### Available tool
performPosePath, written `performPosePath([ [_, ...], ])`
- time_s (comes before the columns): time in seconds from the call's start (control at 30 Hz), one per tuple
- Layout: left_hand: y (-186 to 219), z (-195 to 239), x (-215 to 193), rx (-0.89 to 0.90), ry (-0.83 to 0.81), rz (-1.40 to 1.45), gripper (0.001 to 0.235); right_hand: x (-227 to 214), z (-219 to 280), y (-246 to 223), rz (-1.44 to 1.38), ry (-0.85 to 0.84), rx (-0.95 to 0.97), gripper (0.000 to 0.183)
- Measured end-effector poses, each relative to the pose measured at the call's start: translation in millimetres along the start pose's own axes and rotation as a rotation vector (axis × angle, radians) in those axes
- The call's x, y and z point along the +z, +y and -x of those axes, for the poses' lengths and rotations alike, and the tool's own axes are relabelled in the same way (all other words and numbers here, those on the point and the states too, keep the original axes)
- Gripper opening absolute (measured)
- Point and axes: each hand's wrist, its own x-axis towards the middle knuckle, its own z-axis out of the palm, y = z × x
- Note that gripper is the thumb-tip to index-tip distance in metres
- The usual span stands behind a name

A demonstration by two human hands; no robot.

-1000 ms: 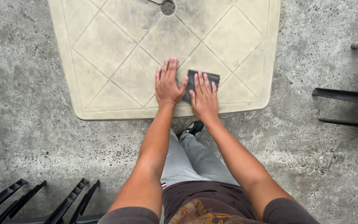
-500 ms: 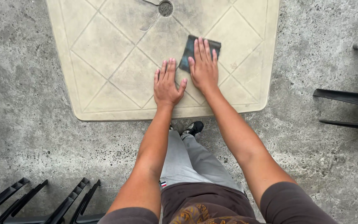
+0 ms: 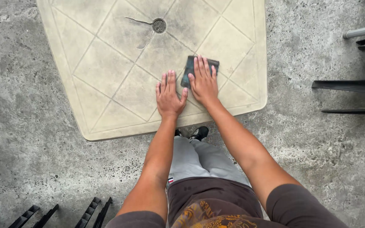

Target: Sand the surface and edges of a plastic table using sandpaper.

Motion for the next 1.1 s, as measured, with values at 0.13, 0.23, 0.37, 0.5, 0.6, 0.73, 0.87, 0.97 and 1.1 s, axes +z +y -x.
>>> performPosePath([
  [0.13, -3, 2, 2, -0.015, -0.002, -0.002, 0.079, -1, -18, -6, -0.016, -0.017, 0.017, 0.063],
  [0.23, -3, -2, -2, 0.025, -0.008, 0.017, 0.080, -9, 41, -7, 0.028, 0.000, 0.003, 0.064],
  [0.37, -1, 3, -4, 0.005, -0.013, 0.065, 0.078, -11, 142, 0, 0.040, -0.146, 0.028, 0.067],
  [0.5, -1, 3, 2, -0.006, 0.003, 0.012, 0.078, -2, 127, 25, 0.050, -0.178, 0.062, 0.070],
  [0.6, 6, 4, -8, -0.004, 0.024, 0.014, 0.078, -28, 26, 44, 0.072, -0.108, 0.160, 0.070],
  [0.73, -1, -8, -7, -0.053, 0.097, 0.038, 0.075, -38, -64, 75, 0.052, -0.043, 0.079, 0.069],
  [0.87, 14, 6, -12, -0.055, 0.082, 0.150, 0.066, -27, 52, 88, 0.035, -0.077, 0.005, 0.068],
  [0.97, 22, -1, -14, -0.092, 0.102, 0.188, 0.062, -35, 137, 94, 0.059, -0.152, -0.136, 0.067],
  [1.1, 37, -6, 39, -0.284, 0.208, 0.274, 0.058, -46, 160, 120, 0.053, -0.233, -0.202, 0.065],
])
